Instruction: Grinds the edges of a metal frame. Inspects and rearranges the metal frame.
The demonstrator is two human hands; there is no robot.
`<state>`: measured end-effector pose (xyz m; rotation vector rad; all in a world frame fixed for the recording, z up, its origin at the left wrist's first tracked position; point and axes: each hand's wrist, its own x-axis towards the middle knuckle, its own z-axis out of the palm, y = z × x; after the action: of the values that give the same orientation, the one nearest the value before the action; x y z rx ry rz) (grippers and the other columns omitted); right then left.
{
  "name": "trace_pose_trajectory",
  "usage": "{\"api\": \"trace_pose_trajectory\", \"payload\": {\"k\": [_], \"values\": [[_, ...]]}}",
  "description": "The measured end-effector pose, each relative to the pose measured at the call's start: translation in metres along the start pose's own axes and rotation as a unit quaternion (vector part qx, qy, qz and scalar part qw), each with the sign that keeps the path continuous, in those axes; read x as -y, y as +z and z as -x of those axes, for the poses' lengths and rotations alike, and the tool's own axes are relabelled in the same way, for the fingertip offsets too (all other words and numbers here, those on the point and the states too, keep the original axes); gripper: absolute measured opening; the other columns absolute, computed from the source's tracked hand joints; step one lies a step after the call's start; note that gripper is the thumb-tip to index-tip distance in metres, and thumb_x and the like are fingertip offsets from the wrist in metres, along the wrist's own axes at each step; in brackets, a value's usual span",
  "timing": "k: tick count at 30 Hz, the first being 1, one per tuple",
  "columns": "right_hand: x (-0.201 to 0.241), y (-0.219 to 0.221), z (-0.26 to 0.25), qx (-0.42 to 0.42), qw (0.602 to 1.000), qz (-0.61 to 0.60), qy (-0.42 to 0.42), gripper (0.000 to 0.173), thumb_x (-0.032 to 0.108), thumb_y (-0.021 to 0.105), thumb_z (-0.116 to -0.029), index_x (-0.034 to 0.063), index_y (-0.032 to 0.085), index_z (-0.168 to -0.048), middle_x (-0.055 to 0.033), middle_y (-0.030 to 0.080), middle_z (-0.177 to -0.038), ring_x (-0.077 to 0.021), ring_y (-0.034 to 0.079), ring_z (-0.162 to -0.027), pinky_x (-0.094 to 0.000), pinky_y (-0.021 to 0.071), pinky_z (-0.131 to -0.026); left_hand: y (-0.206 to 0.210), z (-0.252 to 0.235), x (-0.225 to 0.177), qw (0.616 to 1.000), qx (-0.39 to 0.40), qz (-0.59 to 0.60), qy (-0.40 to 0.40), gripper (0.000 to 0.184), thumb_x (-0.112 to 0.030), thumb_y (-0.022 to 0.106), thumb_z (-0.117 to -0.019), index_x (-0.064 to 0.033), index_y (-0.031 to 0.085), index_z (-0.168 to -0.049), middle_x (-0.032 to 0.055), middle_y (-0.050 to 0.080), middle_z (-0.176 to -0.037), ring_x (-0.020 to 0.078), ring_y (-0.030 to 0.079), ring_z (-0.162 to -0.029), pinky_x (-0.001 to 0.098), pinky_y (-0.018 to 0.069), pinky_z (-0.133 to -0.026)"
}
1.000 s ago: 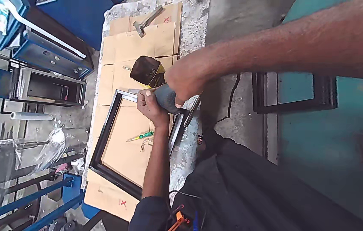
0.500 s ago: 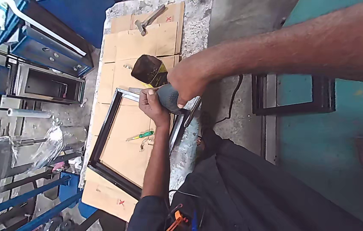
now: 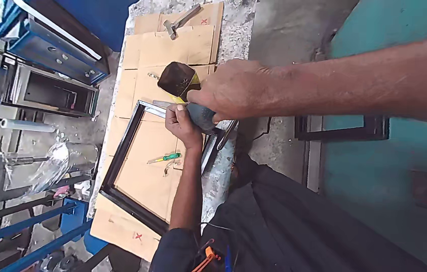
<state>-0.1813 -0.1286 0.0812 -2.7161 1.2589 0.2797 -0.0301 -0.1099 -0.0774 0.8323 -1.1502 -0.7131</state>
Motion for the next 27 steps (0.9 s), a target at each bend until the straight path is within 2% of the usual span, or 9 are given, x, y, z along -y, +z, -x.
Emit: {"api": "trace_pose_trajectory", "payload": {"k": [3, 8, 11, 13, 14, 16, 18, 23, 27], "values": [[-0.004, 0.004, 0.001, -0.012, 0.999, 0.005, -0.031, 0.057, 0.027, 0.082, -0.0844, 0.0192, 0.058, -0.135, -0.0135, 0.064, -0.095, -0.036, 0.066, -0.078, -0.0532, 0.0516, -0.058, 0.005, -0.011, 0.006, 0.998, -0.03, 0.055, 0.021, 0.026, -0.017, 0.046, -0.1032, -0.0071, 0.06, -0.083, 0.0002, 0.06, -0.067, 0.0105, 0.061, -0.062, 0.0292, 0.0558, -0.061], [0.003, 0.002, 0.008, -0.006, 1.0, -0.004, 0.004, 0.037, 0.019, 0.071, -0.0931, 0.0199, 0.059, -0.128, -0.0109, 0.06, -0.08, -0.0346, 0.064, -0.069, -0.0502, 0.0485, -0.052, 0.006, -0.011, 0.006, 0.998, -0.021, 0.052, 0.02, 0.024, -0.016, 0.045, -0.1022, -0.0063, 0.06, -0.085, -0.0002, 0.059, -0.067, 0.0094, 0.061, -0.061, 0.028, 0.055, -0.06], [-0.001, 0.0, 0.003, 0.015, 1.0, -0.02, 0.007, 0.045, 0.019, 0.075, -0.0878, 0.0173, 0.058, -0.129, -0.0101, 0.059, -0.078, -0.0337, 0.064, -0.069, -0.0519, 0.0498, -0.054, 0.006, -0.012, 0.005, 0.998, -0.017, 0.06, 0.019, 0.024, -0.016, 0.046, -0.1021, -0.0053, 0.061, -0.086, 0.001, 0.062, -0.069, 0.0102, 0.063, -0.063, 0.0288, 0.0565, -0.062], [-0.009, -0.006, -0.006, 0.097, 0.99, -0.096, 0.032, 0.055, 0.026, 0.078, -0.0878, 0.0134, 0.056, -0.137, -0.0085, 0.065, -0.082, -0.0285, 0.066, -0.071, -0.0512, 0.0547, -0.062, 0.007, -0.013, 0.006, 0.998, -0.006, 0.063, 0.021, 0.024, -0.017, 0.047, -0.1017, -0.0053, 0.061, -0.086, 0.0015, 0.064, -0.07, 0.0105, 0.065, -0.064, 0.0293, 0.0574, -0.064], [-0.014, -0.003, -0.012, 0.137, 0.976, -0.16, 0.051, 0.058, 0.033, 0.081, -0.0871, 0.0136, 0.058, -0.137, -0.0053, 0.067, -0.077, -0.0219, 0.066, -0.062, -0.046, 0.0575, -0.058, 0.006, -0.014, 0.007, 0.998, -0.001, 0.065, 0.023, 0.024, -0.018, 0.048, -0.1013, -0.0056, 0.061, -0.086, 0.0014, 0.064, -0.07, 0.0105, 0.064, -0.064, 0.0292, 0.0573, -0.063], [-0.019, 0.002, -0.02, 0.193, 0.941, -0.263, 0.084, 0.058, 0.038, 0.083, -0.0865, 0.0132, 0.06, -0.133, -0.0058, 0.069, -0.072, -0.0191, 0.062, -0.053, -0.0417, 0.0557, -0.053, 0.004, -0.013, 0.008, 0.997, 0.008, 0.07, 0.026, 0.024, -0.019, 0.048, -0.1016, -0.0062, 0.062, -0.086, 0.0006, 0.064, -0.07, 0.0095, 0.064, -0.064, 0.0286, 0.0573, -0.063], [-0.014, -0.003, -0.022, 0.204, 0.941, -0.251, 0.103, 0.065, 0.039, 0.085, -0.0856, 0.0119, 0.058, -0.138, -0.0063, 0.065, -0.071, -0.0195, 0.06, -0.055, -0.042, 0.0543, -0.054, 0.004, -0.016, 0.007, 0.997, 0.007, 0.071, 0.03, 0.025, -0.019, 0.048, -0.1015, -0.0063, 0.062, -0.085, -0.0001, 0.063, -0.069, 0.009, 0.063, -0.062, 0.0279, 0.0563, -0.061], [-0.006, -0.008, -0.022, 0.188, 0.953, -0.213, 0.104, 0.073, 0.04, 0.086, -0.0842, 0.0099, 0.054, -0.143, -0.009, 0.068, -0.081, -0.0226, 0.066, -0.066, -0.0463, 0.058, -0.062, 0.001, -0.015, 0.001, 0.998, 0.004, 0.062, 0.024, 0.026, -0.021, 0.047, -0.1026, -0.0066, 0.061, -0.086, 0.0015, 0.063, -0.069, 0.011, 0.064, -0.063, 0.0296, 0.0569, -0.062], [-0.003, -0.013, -0.019, 0.193, 0.954, -0.206, 0.104, 0.074, 0.041, 0.084, -0.0856, 0.0116, 0.051, -0.145, -0.0086, 0.067, -0.082, -0.022, 0.065, -0.066, -0.0452, 0.0572, -0.062, -0.004, -0.005, -0.006, 0.999, 0.025, 0.026, 0.001, 0.03, -0.032, 0.043, -0.1077, -0.0111, 0.062, -0.096, 0.0003, 0.065, -0.08, 0.009, 0.066, -0.07, 0.027, 0.0584, -0.066]]}}
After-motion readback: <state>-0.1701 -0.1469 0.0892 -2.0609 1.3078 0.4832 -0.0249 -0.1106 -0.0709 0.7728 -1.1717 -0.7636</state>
